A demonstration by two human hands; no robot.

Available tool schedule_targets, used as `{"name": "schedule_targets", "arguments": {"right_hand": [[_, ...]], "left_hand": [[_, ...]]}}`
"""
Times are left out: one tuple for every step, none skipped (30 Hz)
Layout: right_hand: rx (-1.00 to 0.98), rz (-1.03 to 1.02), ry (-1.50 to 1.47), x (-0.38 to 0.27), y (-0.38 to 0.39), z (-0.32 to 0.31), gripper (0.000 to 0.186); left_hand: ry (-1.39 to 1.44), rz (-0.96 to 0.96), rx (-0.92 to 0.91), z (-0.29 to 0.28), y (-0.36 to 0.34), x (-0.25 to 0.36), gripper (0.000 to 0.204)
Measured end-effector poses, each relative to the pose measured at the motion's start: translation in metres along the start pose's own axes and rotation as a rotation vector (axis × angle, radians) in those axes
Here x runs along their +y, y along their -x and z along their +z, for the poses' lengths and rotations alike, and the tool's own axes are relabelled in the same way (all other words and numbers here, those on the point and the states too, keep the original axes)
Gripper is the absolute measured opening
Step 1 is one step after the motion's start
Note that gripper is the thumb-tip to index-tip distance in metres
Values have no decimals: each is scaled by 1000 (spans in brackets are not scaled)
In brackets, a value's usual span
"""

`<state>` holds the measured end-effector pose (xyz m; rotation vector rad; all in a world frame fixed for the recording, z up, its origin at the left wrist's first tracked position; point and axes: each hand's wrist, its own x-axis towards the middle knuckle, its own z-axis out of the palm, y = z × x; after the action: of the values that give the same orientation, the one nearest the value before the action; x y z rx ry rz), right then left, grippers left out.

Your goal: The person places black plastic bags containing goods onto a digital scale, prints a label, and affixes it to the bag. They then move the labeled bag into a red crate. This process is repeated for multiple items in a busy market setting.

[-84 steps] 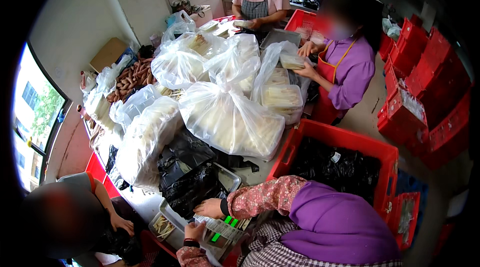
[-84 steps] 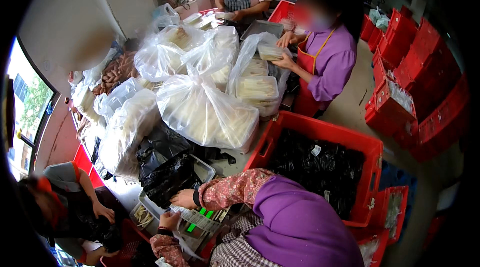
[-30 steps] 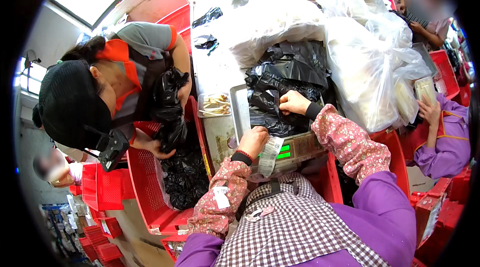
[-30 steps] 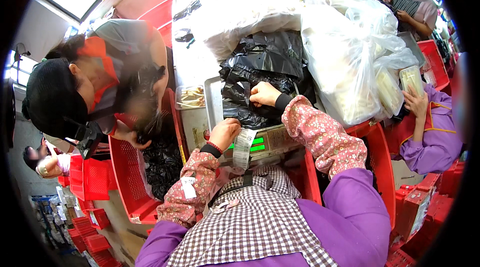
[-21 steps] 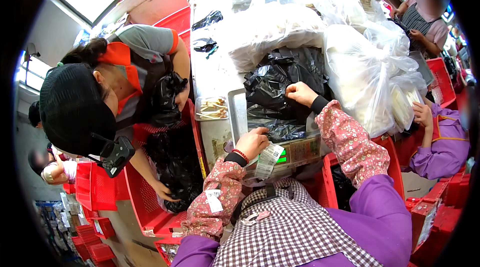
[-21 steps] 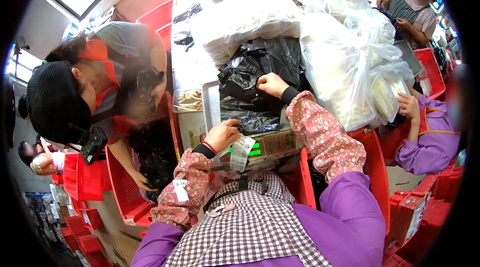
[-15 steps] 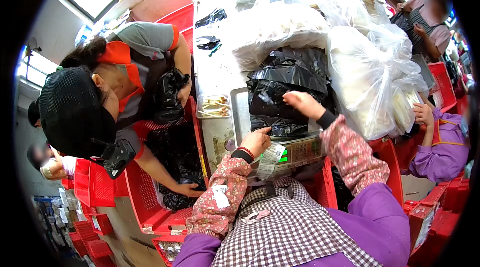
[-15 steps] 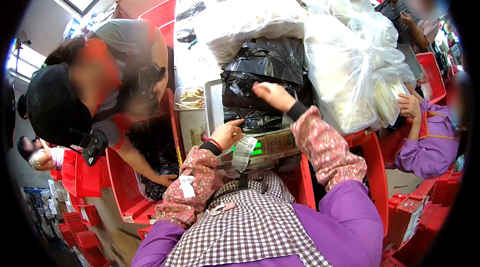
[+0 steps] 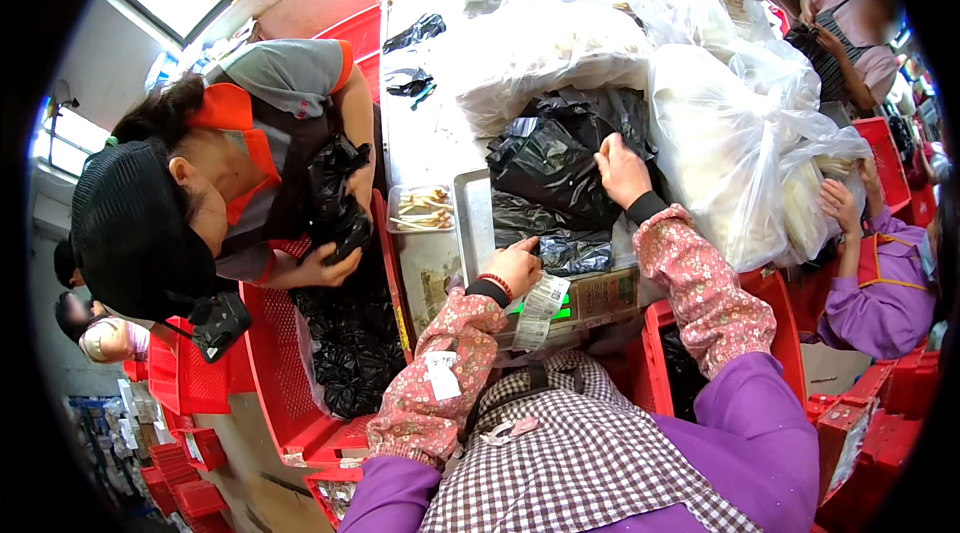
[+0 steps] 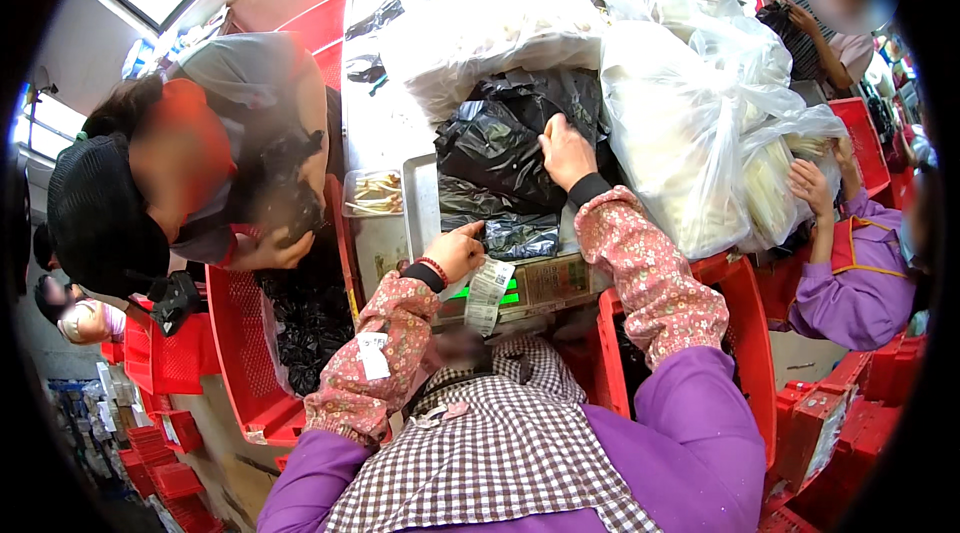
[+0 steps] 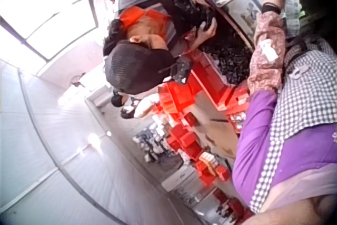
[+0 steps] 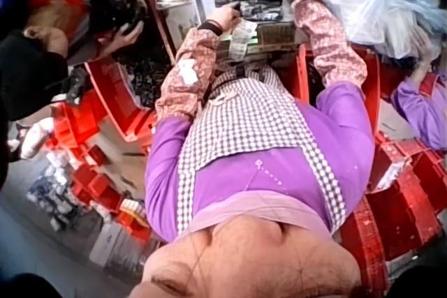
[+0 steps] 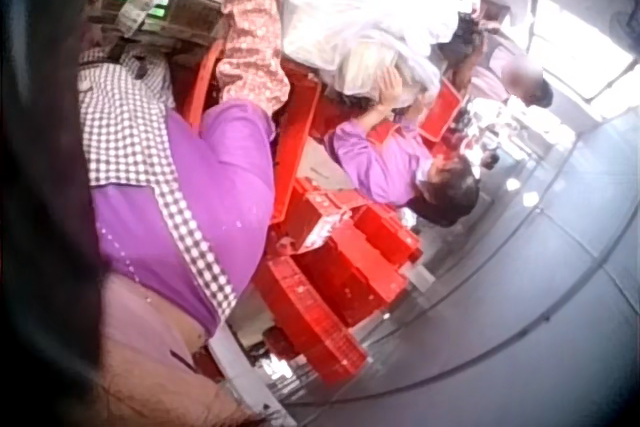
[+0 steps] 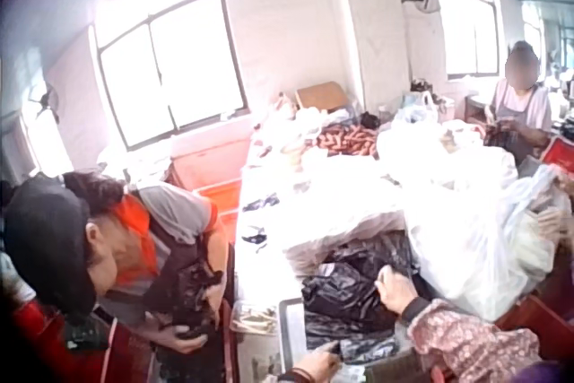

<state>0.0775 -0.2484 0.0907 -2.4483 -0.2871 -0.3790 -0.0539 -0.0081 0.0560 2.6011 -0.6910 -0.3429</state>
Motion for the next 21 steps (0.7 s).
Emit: {"name": "schedule_targets", "arguments": {"right_hand": [[130, -149, 59, -9, 0, -8, 15], [260, -308, 104, -37, -2, -20, 13], [171, -384, -3, -59, 11, -26, 9], [-13, -540, -147, -67, 30, -23, 6], [-269, -591, -201, -66, 55, -8, 6], [-402, -494, -245, -62, 78, 7, 14], [-327, -523, -89, -50, 83, 19, 21], [-250, -561, 56, -46, 81, 25, 28], [-295, -493, 178, -39, 77, 28, 44], [-271, -472, 226, -31, 72, 30, 49], [-229, -461, 246, -28, 62, 35, 50], [-187, -444, 268, -24, 49, 39, 50], [-165, -468, 294, -19, 33, 46, 49], [-140, -491, 323, -11, 15, 54, 47], [-115, -485, 309, -4, -2, 64, 43], [-97, -471, 325, -1, -18, 70, 38], [-79, -455, 327, 6, -31, 75, 35], [-58, -438, 328, 16, -43, 84, 32], [-236, -253, 265, 29, -50, 93, 30], [-407, -73, 193, 36, -59, 102, 30], [-636, 183, 269, 23, -72, 93, 34]], "left_hand": [[35, -24, -12, 4, 2, -2, 16], [63, -62, -16, 6, 3, -7, 16], [26, -32, -4, 11, 5, -9, 16], [3, -30, -9, 13, 5, -6, 16], [-28, -28, -11, 12, 4, -3, 16], [-56, -24, -9, 9, 1, 2, 16], [-74, -25, -45, 7, -1, 6, 15], [-65, -34, -54, 9, -1, 7, 16], [-55, -44, -61, 11, -1, 7, 16], [-44, -54, -69, 13, -2, 6, 16], [-27, -74, -114, 10, -2, 7, 18], [-32, -77, -102, 12, -1, 5, 18], [-36, -80, -89, 16, 0, 2, 18], [-40, -80, -76, 19, 1, 1, 19], [-32, -86, -81, 14, 2, 3, 19], [-28, -103, -91, 12, 4, 5, 19], [-21, -119, -102, 11, 6, 9, 18], [-17, -133, -114, 9, 7, 12, 17], [-36, -122, -113, 9, 9, 16, 15], [-32, -136, -106, 10, 11, 17, 13], [-6, -124, -98, 12, 12, 15, 14]]}}
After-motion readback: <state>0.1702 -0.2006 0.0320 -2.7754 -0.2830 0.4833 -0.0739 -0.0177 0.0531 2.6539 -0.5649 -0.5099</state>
